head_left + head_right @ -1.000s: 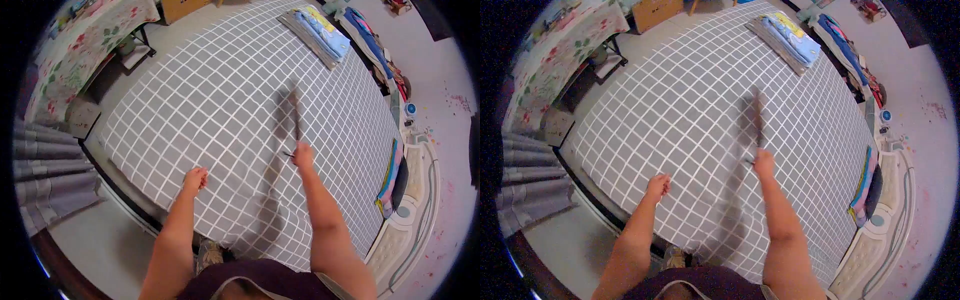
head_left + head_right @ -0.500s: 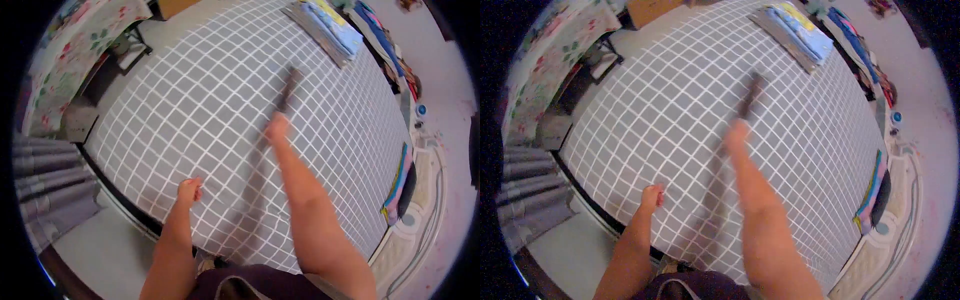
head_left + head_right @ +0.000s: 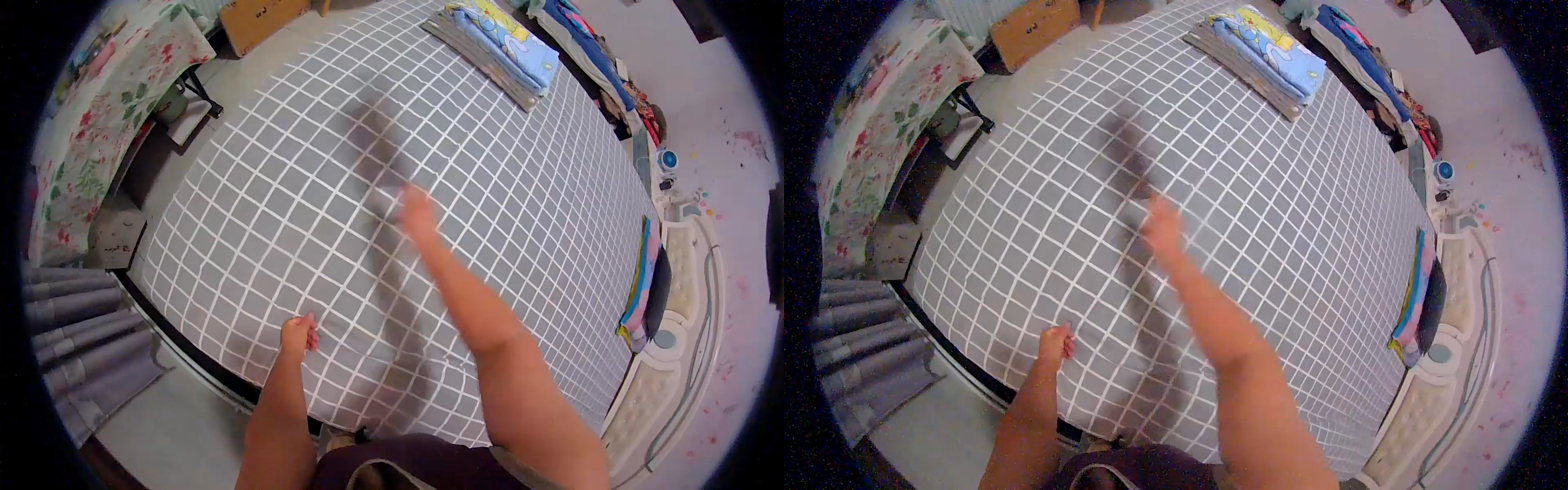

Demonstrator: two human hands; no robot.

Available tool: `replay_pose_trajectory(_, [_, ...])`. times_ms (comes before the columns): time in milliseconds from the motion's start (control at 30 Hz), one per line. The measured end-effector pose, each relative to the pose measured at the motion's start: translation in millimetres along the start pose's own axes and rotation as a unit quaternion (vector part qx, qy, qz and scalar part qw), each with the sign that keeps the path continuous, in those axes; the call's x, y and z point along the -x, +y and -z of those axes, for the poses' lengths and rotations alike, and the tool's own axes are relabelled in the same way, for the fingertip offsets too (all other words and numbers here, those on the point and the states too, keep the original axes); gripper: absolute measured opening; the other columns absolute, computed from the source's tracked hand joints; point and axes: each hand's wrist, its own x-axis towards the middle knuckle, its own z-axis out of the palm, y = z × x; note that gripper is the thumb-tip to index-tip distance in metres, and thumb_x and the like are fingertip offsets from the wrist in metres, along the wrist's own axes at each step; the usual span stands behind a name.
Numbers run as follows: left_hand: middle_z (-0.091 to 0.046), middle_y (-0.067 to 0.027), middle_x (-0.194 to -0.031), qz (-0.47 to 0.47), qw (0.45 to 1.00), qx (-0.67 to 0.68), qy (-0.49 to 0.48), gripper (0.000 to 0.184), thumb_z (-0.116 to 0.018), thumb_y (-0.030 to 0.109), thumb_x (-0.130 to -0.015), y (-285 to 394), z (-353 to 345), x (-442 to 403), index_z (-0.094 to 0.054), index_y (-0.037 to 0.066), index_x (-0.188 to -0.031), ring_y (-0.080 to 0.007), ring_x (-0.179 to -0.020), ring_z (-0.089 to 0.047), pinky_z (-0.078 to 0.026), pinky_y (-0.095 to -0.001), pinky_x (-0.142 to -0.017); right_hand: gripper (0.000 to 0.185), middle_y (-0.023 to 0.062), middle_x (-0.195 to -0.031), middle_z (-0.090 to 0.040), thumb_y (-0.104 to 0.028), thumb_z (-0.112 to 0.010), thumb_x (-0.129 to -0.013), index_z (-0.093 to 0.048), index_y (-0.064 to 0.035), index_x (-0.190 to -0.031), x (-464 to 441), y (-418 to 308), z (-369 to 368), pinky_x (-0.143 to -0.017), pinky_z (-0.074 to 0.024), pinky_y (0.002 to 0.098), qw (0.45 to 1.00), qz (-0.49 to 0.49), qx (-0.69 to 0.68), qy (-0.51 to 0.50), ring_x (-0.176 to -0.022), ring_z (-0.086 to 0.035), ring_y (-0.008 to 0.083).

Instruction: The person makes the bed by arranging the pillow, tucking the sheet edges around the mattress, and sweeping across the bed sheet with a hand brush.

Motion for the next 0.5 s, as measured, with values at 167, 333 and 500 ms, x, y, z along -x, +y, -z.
replay_pose_trajectory(167, [-0.051,-0.0065,-0.049,0.024,1.0,-0.013,-0.001,0.033,-0.058,0.035,-0.082,15,-4,11,-0.053,0.004,-0.072,-0.0146,-0.034,-0.047,-0.037,-0.0264,-0.031,0.012,0.0104,-0.078,-0.054,-0.018,-0.047,-0.079,-0.052,-0.0071,-0.083,53,197,176,-0.056,-0.0447,0.0348,0.67,-0.483,-0.351,0.442,-0.068,-0.053,0.0226])
replay_pose_trajectory(333, [-0.052,-0.0065,-0.051,0.036,0.999,0.006,-0.031,0.033,-0.059,0.034,-0.082,8,4,4,-0.054,0.002,-0.074,-0.0145,-0.035,-0.047,-0.038,-0.0266,-0.032,0.009,0.0061,-0.07,-0.05,-0.014,-0.045,-0.08,-0.051,-0.009,-0.08,39,212,172,-0.048,-0.0433,0.0298,0.601,-0.519,-0.417,0.443,-0.059,-0.051,0.0169])
replay_pose_trajectory(500, [-0.053,-0.0081,-0.052,0.027,0.999,-0.011,-0.036,0.032,-0.059,0.031,-0.082,15,1,7,-0.055,0.0,-0.074,-0.0158,-0.036,-0.048,-0.039,-0.0271,-0.033,0.012,0.0146,-0.077,-0.057,-0.013,-0.055,-0.072,-0.056,-0.0045,-0.081,-111,89,-55,-0.06,-0.0448,0.0396,0.957,-0.113,0.238,0.125,-0.069,-0.055,0.0281])
